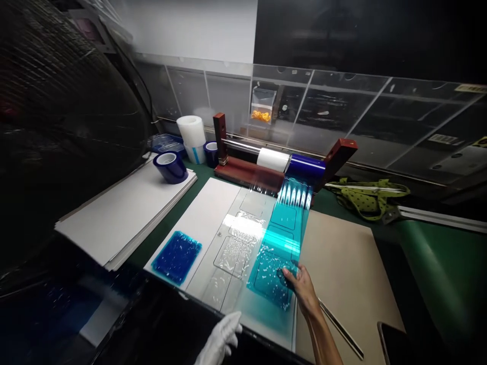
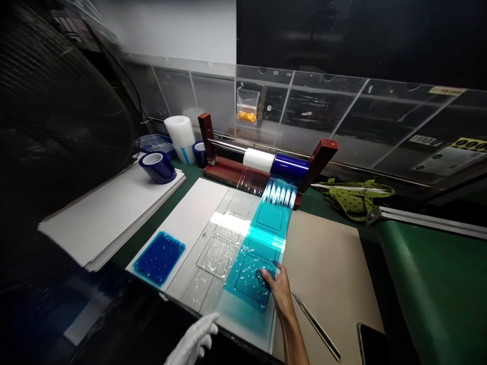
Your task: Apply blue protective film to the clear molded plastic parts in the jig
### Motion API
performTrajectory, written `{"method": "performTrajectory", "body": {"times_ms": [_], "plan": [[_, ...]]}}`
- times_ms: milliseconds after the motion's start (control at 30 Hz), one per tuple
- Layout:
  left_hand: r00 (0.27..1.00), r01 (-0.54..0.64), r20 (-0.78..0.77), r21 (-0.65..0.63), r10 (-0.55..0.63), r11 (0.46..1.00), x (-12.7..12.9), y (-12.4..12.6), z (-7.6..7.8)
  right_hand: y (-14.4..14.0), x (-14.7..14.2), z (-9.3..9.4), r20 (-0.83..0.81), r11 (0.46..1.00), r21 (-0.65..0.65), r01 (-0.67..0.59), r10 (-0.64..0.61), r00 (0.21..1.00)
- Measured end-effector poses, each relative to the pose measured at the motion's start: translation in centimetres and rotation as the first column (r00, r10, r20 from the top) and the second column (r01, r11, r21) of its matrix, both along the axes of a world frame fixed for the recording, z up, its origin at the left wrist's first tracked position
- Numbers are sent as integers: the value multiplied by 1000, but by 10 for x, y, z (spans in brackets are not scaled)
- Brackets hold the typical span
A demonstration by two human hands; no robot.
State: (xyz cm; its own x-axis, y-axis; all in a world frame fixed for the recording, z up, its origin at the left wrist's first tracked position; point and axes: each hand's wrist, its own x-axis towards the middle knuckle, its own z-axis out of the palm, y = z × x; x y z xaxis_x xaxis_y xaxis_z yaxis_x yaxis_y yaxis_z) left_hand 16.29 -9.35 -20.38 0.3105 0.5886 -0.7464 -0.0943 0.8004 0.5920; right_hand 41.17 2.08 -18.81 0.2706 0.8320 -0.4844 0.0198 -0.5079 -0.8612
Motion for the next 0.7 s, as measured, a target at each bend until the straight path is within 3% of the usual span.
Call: {"method": "performTrajectory", "body": {"times_ms": [67, 133, 300, 500, 600, 700], "plan": [[980, -122, 144, -126, 140, 984, -5, 0, -10, -38, -8, 3, -47, 999, -40, 17, -19, 999], [960, -142, 219, -160, 175, 977, -7, 1, -14, -71, -15, 4, -54, 997, -61, 40, -43, 998], [955, -30, 287, -148, 72, 989, -1, 1, -6, -116, -31, -4, 19, 995, -99, 7, -5, 1000], [992, 71, 117, -141, -54, 987, 12, -1, -18, -122, -33, -22, 293, 989, -139, -49, 88, 952], [994, 76, 93, -138, -64, 987, 19, 0, -28, -116, -15, -14, 438, 981, -167, -99, 164, 884], [995, 72, 84, -140, -60, 988, 25, 0, -34, -107, 17, 3, 613, 978, -174, -116, 200, 765]]}}
